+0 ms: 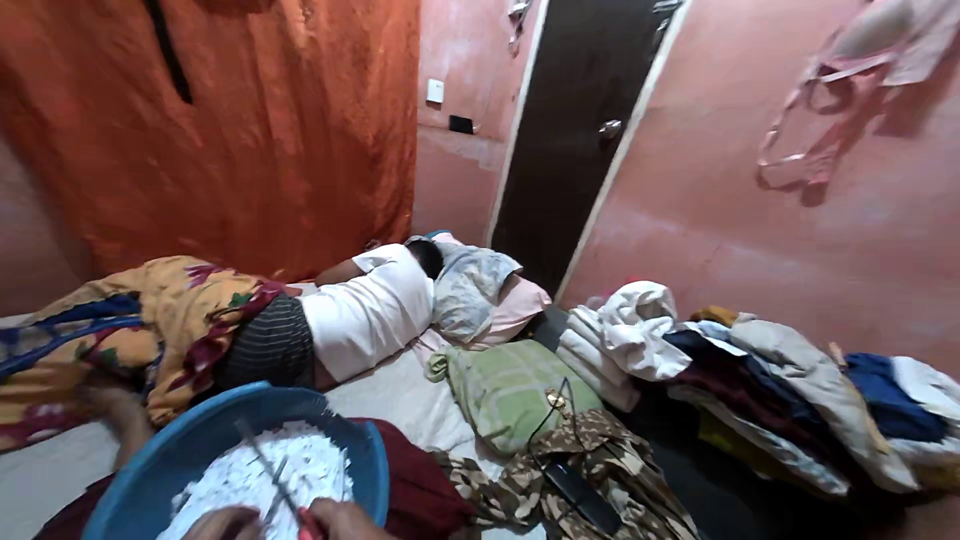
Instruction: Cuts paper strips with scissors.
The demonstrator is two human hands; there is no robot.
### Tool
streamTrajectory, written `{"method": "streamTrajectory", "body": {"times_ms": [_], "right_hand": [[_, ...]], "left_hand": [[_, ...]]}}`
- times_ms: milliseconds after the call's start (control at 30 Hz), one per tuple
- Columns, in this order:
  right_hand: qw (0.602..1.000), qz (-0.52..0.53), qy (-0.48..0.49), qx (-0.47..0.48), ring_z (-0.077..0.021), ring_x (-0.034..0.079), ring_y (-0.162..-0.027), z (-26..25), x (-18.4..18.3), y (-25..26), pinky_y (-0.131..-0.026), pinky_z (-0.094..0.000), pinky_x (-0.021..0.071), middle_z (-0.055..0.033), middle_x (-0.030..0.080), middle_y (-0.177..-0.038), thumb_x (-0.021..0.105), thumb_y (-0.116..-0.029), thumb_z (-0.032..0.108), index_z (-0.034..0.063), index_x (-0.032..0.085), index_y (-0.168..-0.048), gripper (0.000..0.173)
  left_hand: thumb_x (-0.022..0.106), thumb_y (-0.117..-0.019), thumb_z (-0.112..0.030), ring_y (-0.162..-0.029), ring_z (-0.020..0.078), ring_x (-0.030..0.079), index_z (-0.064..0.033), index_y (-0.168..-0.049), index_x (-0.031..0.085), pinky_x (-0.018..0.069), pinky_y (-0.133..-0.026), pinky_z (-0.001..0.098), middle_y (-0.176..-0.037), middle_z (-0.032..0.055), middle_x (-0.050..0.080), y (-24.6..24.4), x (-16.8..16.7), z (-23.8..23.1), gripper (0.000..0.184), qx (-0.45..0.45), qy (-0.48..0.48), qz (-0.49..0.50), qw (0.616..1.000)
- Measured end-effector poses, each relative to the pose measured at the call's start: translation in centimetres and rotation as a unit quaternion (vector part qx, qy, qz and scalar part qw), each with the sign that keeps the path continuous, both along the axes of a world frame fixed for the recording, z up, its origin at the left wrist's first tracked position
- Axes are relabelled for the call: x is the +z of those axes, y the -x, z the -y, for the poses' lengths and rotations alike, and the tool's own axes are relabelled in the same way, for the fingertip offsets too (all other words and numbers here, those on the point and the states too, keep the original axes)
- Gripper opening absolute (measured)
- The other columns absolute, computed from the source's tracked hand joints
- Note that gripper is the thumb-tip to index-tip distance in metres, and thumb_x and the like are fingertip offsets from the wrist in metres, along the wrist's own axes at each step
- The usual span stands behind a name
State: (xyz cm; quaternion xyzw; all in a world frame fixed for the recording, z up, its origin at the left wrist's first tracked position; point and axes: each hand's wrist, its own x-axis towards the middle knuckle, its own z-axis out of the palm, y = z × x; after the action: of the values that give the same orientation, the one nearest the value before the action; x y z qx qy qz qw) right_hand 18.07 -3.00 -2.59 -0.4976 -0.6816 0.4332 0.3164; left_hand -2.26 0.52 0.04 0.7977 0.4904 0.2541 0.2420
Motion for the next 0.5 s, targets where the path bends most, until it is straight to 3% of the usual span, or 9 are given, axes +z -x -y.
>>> {"method": "streamTrajectory", "body": {"times_ms": [100, 233, 367, 500], "right_hand": [[0.999, -0.015, 0.028, 0.003, -0.0294, 0.062, -0.083, 0.0, 0.2, -0.4, -0.078, -0.0481, 0.0516, -0.0214, 0.063, -0.091, 0.068, -0.0967, 0.030, -0.0093, 0.060, -0.111, 0.043], [0.998, -0.020, 0.053, 0.002, -0.0194, 0.059, -0.077, 0.0, 0.4, -0.7, -0.073, -0.0399, 0.0513, -0.0125, 0.061, -0.087, 0.070, -0.0937, 0.034, -0.0051, 0.060, -0.112, 0.044], [0.996, -0.008, 0.084, 0.008, -0.0161, 0.058, -0.075, -0.2, 0.4, -1.1, -0.071, -0.0372, 0.0511, -0.0087, 0.060, -0.087, 0.071, -0.0913, 0.038, -0.0021, 0.059, -0.112, 0.046], [0.996, -0.013, 0.093, 0.002, -0.0122, 0.056, -0.070, -0.2, 0.5, -1.5, -0.068, -0.0335, 0.0497, -0.0046, 0.057, -0.082, 0.068, -0.0917, 0.035, -0.0006, 0.059, -0.108, 0.041]], "left_hand": [[0.063, -0.0975, -0.007, -0.085, 0.0313, 0.069, 0.0103, -0.114, 0.066, 0.0572, -0.080, 0.0509, -0.102, 0.0253, 0.070, 0.5, 0.2, -0.2, 0.024, 0.089, -0.027, 0.141, 0.986], [0.065, -0.0952, -0.007, -0.085, 0.0106, 0.068, 0.0064, -0.119, 0.064, 0.0585, -0.077, 0.0290, -0.103, 0.0136, 0.070, 0.7, 1.0, -0.8, 0.027, 0.154, -0.025, 0.281, 0.947], [0.066, -0.0956, -0.007, -0.073, 0.0040, 0.065, 0.0035, -0.110, 0.068, 0.0551, -0.063, 0.0215, -0.093, 0.0046, 0.071, 1.3, 1.6, -1.3, 0.018, 0.136, -0.025, 0.332, 0.933], [0.066, -0.0944, -0.006, -0.067, 0.0018, 0.062, 0.0004, -0.106, 0.070, 0.0522, -0.059, 0.0189, -0.088, 0.0006, 0.070, 1.3, 1.7, -1.3, 0.014, 0.126, -0.002, 0.360, 0.924]]}}
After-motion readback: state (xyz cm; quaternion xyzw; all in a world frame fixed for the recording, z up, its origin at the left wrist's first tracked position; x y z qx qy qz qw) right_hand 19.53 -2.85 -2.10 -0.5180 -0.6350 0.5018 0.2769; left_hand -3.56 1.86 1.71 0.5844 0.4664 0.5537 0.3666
